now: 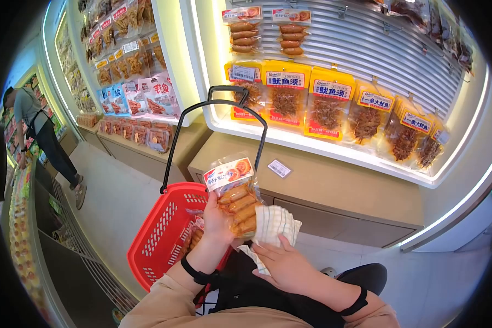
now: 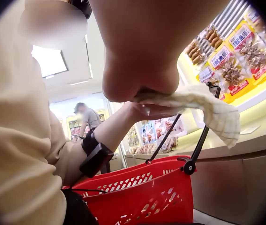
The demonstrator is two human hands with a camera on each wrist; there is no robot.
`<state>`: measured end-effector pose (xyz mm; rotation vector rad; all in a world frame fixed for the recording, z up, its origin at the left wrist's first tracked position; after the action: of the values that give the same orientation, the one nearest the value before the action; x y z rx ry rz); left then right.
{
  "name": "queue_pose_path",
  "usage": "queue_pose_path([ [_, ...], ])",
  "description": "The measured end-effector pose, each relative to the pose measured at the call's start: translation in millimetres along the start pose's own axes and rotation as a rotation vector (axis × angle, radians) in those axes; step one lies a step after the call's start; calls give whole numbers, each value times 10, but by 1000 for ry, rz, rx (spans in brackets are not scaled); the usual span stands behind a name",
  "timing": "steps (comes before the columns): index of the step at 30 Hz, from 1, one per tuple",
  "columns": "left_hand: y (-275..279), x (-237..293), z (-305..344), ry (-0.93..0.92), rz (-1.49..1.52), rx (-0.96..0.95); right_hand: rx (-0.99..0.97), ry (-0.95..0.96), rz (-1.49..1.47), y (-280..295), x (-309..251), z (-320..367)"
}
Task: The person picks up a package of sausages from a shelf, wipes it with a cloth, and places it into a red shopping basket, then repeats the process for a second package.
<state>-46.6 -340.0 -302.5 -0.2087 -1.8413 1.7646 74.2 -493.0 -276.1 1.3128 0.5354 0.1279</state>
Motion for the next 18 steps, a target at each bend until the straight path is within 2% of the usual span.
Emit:
queue_pose_path([
  [1, -95, 114, -9, 50, -26, 25, -178, -121, -70, 2, 78, 67],
  [3, -312, 262, -30, 68, -97, 21, -22, -381, -370, 67, 439, 153],
  [4, -407, 265, -36, 151, -99, -32, 52, -509, -515, 78, 600, 154],
  [6, -534, 229, -32, 301, -79, -139, 427, -342, -958, 217, 736, 17],
  [7, -550, 171, -33, 309, -75, -181, 588, -251, -1165, 314, 777, -2],
  [9, -624, 63, -85, 326, -100, -271, 541, -73, -1185, 548, 692, -157],
  [10, -677, 65, -108, 261, -130, -258, 544, 27, -1206, 664, 643, -248],
  [13, -796, 162, -246, 161, -206, -262, 497, -126, -1273, 940, 610, -437],
  [17, -1011, 170, -458, 116, -311, -358, 533, -76, -1262, 1155, 853, -634],
  [18, -1043, 153, -526, 152, -184, -389, 586, -86, -1237, 1238, 985, -638],
])
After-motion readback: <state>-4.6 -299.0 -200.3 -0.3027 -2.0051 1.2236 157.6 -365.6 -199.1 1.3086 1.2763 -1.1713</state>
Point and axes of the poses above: each hand's wrist, its own z-axis away from the middle knuckle, its own y-axis out of the back of the hand, x = y × z, the point moved 3 cm from there along -z, towards the middle knuckle, and after that the axes turned 6 degrees about z, right-handed, at the moved point
